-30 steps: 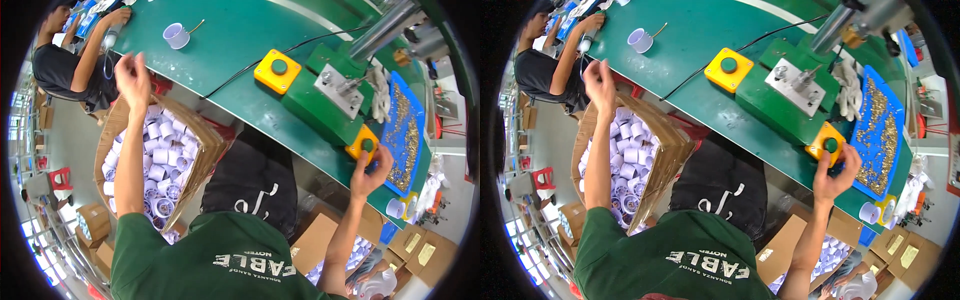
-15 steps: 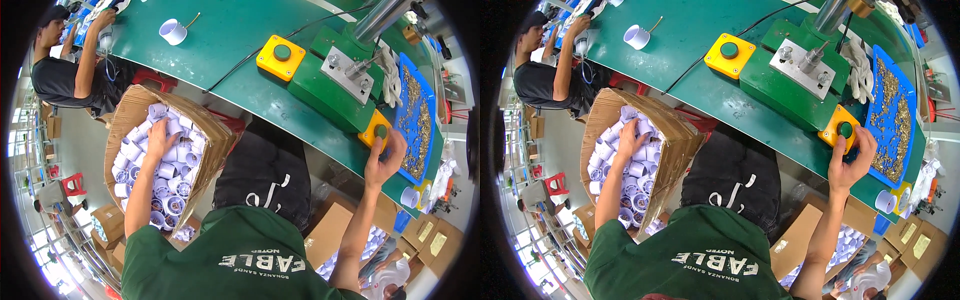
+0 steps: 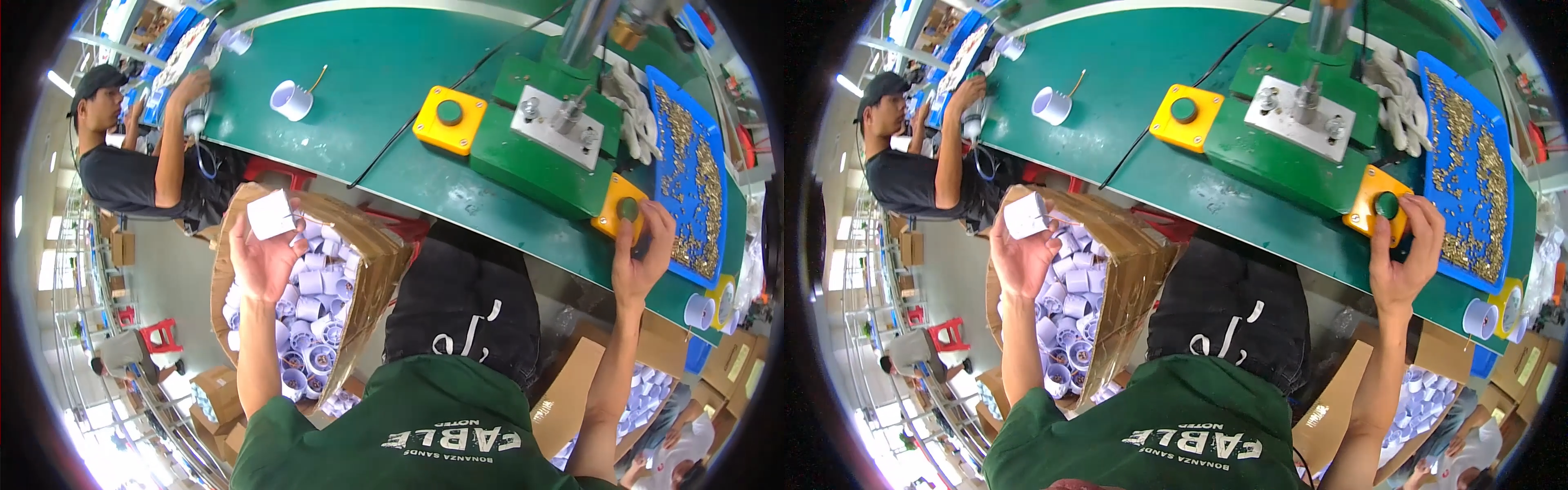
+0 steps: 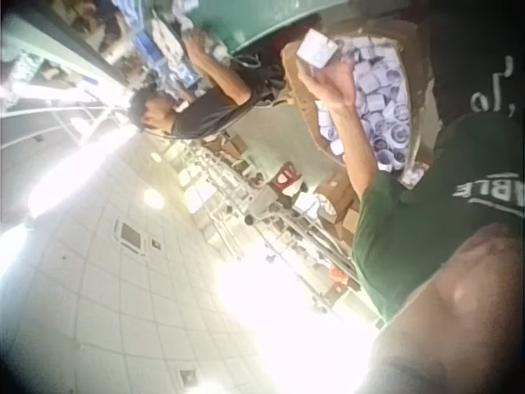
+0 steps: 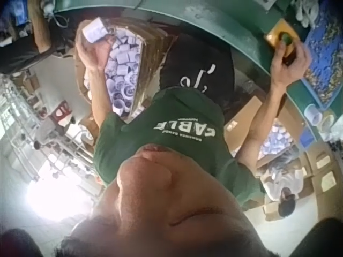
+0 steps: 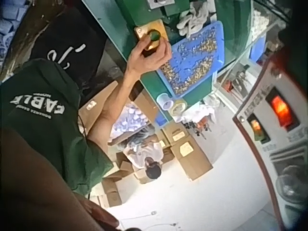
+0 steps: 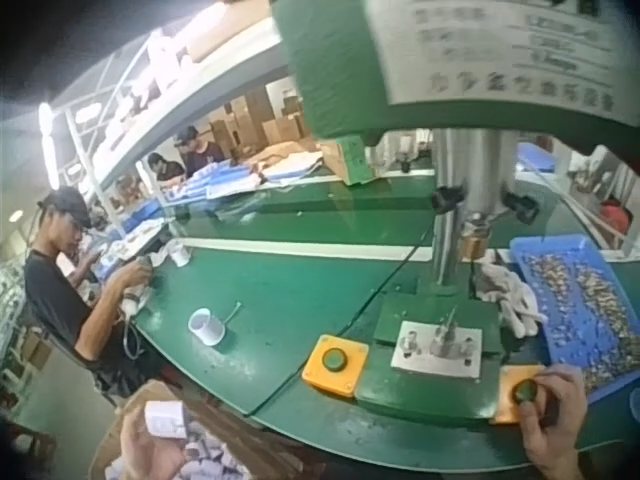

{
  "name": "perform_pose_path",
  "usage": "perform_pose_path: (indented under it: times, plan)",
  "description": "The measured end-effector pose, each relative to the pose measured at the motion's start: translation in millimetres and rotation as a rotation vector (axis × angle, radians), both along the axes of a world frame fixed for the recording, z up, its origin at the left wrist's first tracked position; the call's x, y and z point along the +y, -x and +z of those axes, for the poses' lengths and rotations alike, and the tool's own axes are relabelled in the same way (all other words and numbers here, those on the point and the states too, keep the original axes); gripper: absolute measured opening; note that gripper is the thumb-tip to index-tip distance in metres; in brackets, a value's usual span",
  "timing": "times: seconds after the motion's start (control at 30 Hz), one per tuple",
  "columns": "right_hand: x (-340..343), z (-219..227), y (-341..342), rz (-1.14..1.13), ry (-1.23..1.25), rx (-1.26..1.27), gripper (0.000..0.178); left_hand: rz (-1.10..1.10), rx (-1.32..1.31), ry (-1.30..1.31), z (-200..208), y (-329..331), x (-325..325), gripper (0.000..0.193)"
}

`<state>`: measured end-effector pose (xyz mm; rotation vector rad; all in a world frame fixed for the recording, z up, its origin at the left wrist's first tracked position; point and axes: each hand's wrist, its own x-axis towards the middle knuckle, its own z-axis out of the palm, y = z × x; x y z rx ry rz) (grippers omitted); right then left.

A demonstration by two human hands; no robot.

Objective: The person assembles electrical bulb components by taking bulb housings, metal contacts, and plastic cups from a cardboard box and inserting them into a pneumatic press machine to join them.

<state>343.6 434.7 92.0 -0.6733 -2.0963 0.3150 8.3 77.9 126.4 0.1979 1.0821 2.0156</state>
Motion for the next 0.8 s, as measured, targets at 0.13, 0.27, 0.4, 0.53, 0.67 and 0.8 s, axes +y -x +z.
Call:
perform_pose_path:
  times: [0.13, 0.27, 0.4, 0.53, 0.67, 0.8]
  plan:
    - [-2.1, 2.3, 4.2, 0.023, -0.010, 0.008, 0.032, -0.041, 0.216, -0.040, 16.5, -1.0, 41.9, 0.063]
    - [-2.3, 3.9, 4.0, 0.029, -0.003, 0.037, 0.032, -0.064, 0.342, -0.011, 36.2, 2.4, 111.8, 0.048]
    - [-5.4, -2.1, 5.8, 0.004, 0.020, 0.161, 0.032, -0.141, 0.232, -0.007, 58.0, -15.8, 173.3, 0.049]
    - [-26.1, 8.4, 17.6, 0.009, -0.120, 0.299, 0.029, -0.174, 0.230, 0.052, 57.8, -45.6, 209.9, 0.046]
    - [-70.2, 46.8, 60.3, 0.224, 0.162, 0.315, 0.030, -0.250, 0.252, 0.047, 60.0, -70.7, 221.7, 0.046]
    - [-82.8, 59.0, 111.7, 0.429, 0.575, 0.317, 0.026, -0.190, 0.376, 0.145, 55.9, -86.3, 220.8, 0.050]
